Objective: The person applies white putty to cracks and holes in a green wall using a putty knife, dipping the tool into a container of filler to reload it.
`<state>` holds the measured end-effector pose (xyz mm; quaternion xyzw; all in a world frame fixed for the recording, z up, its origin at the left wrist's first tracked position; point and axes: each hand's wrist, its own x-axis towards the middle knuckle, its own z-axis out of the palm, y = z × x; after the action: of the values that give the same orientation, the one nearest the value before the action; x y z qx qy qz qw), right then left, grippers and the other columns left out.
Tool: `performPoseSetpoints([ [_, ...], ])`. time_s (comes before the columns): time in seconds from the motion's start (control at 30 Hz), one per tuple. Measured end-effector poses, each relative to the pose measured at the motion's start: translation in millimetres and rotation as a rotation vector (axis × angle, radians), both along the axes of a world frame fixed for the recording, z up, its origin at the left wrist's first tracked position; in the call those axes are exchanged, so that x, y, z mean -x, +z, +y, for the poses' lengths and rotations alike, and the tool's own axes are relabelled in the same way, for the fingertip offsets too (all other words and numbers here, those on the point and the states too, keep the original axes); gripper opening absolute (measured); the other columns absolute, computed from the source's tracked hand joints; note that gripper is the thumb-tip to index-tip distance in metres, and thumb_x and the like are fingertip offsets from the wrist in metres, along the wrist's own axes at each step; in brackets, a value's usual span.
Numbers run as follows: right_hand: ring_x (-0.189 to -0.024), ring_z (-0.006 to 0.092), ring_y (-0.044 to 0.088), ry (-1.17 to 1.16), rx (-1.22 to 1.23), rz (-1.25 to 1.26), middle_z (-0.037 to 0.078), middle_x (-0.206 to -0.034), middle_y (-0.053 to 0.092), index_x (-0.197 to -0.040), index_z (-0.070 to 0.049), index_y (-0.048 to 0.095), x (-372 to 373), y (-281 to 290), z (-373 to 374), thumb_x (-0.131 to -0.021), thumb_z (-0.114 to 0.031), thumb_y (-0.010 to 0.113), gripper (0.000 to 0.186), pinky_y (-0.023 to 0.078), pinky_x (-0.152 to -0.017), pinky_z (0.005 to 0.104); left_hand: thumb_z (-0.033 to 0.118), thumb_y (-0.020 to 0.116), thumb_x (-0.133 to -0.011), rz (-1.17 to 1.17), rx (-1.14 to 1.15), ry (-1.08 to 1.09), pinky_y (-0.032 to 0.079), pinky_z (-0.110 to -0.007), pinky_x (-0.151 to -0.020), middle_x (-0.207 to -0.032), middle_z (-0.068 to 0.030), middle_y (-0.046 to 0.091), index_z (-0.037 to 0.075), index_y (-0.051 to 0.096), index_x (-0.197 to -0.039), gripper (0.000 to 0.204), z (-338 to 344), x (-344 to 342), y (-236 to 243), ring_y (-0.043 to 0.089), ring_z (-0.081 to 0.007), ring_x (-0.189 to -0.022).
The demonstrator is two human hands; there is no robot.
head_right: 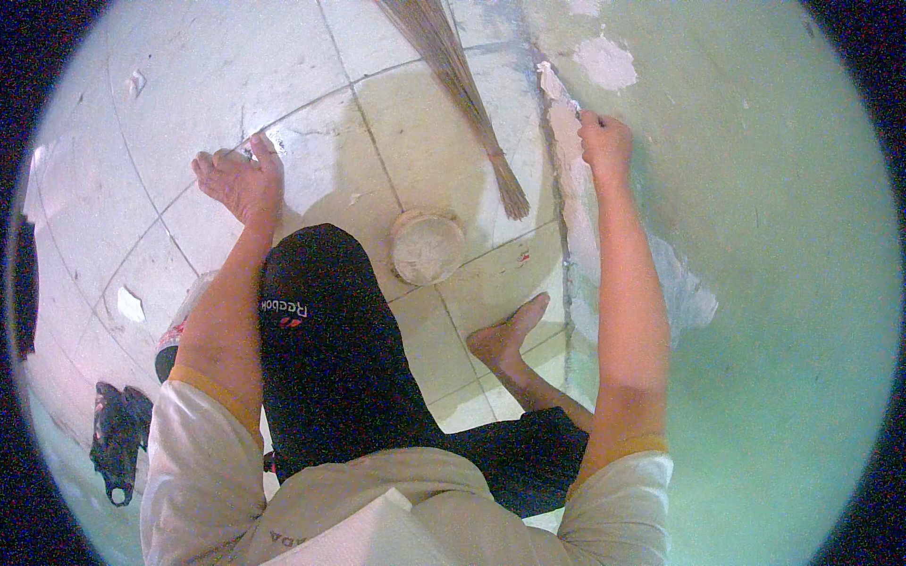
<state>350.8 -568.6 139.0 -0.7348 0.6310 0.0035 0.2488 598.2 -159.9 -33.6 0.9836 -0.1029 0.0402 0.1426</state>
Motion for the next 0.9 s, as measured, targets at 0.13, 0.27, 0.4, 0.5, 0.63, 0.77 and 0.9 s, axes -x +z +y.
performPoseSetpoints([
  [0.13, -0.067, 0.0398, 0.067, 0.238, 0.171, 0.212, 0.026, -0.073, 0.067, -0.078, 0.007, 0.07, -7.4, -2.2, -27.4, -0.084, -0.033, 0.06, 0.042, 0.051, -0.066, 0.0469, 0.054, 0.052, -0.092, 0.004, -0.013, 0.005, 0.006, -0.057, -0.12, -0.15, -0.0338, 0.022, -0.015, 0.032, -0.132, 0.082, -3.2, 0.7, -2.9, 0.008, -0.0453, -0.148],
  [0.27, -0.076, 0.0464, 0.066, 0.291, 0.228, 0.263, 0.03, -0.08, 0.066, -0.079, 0.007, 0.07, -21.6, -0.7, -33.0, -0.082, -0.033, 0.058, 0.041, 0.05, -0.075, 0.0503, 0.055, 0.053, -0.092, -0.017, 0.014, -0.002, 0.005, -0.057, -0.12, -0.15, -0.0344, 0.022, -0.014, 0.032, -0.131, 0.082, -1.5, 0.8, -2.5, 0.008, -0.046, -0.148],
  [0.4, -0.063, 0.0335, 0.065, 0.349, 0.275, 0.321, 0.021, -0.07, 0.066, -0.082, 0.005, 0.071, -19.2, 15.5, -29.5, -0.084, -0.035, 0.06, 0.041, 0.05, -0.065, 0.0437, 0.056, 0.053, -0.092, -0.011, 0.043, -0.012, 0.005, -0.057, -0.12, -0.149, -0.035, 0.023, -0.014, 0.033, -0.129, 0.081, -0.8, 0.3, 1.1, 0.008, -0.0466, -0.147],
  [0.5, -0.072, 0.0397, 0.066, 0.386, 0.259, 0.326, 0.026, -0.076, 0.066, -0.083, 0.006, 0.071, -27.4, 30.9, -10.0, -0.085, -0.035, 0.059, 0.042, 0.051, -0.07, 0.0466, 0.056, 0.053, -0.092, -0.021, 0.026, -0.017, 0.006, -0.058, -0.119, -0.149, -0.0352, 0.024, -0.014, 0.034, -0.129, 0.081, 1.5, -0.4, 1.0, 0.009, -0.0471, -0.147],
  [0.63, -0.081, 0.0455, 0.067, 0.492, 0.373, 0.329, 0.029, -0.086, 0.067, -0.085, 0.006, 0.071, -38.9, 15.3, -7.9, -0.086, -0.034, 0.057, 0.042, 0.051, -0.075, 0.0492, 0.056, 0.052, -0.092, -0.024, 0.017, -0.006, 0.006, -0.058, -0.119, -0.148, -0.0351, 0.024, -0.013, 0.034, -0.128, 0.08, -2.4, -0.3, -0.6, 0.009, -0.0471, -0.147],
  [0.77, -0.083, 0.0466, 0.066, 0.416, 0.344, 0.293, 0.029, -0.089, 0.067, -0.088, 0.004, 0.071, -40.5, 2.3, -17.6, -0.086, -0.032, 0.057, 0.039, 0.051, -0.076, 0.0501, 0.056, 0.052, -0.092, -0.016, 0.021, -0.002, 0.005, -0.057, -0.12, -0.148, -0.0351, 0.025, -0.013, 0.035, -0.128, 0.08, -5.0, 1.3, -0.6, 0.009, -0.0468, -0.147],
  [0.9, -0.084, 0.0474, 0.066, 0.365, 0.298, 0.304, 0.029, -0.09, 0.067, -0.09, 0.005, 0.071, -27.6, 22.3, -10.2, -0.087, -0.032, 0.056, 0.04, 0.051, -0.078, 0.0506, 0.055, 0.052, -0.092, -0.017, 0.036, -0.016, 0.006, -0.057, -0.12, -0.148, -0.035, 0.025, -0.014, 0.036, -0.127, 0.079, -0.9, 0.3, 3.3, 0.009, -0.0469, -0.147],
])
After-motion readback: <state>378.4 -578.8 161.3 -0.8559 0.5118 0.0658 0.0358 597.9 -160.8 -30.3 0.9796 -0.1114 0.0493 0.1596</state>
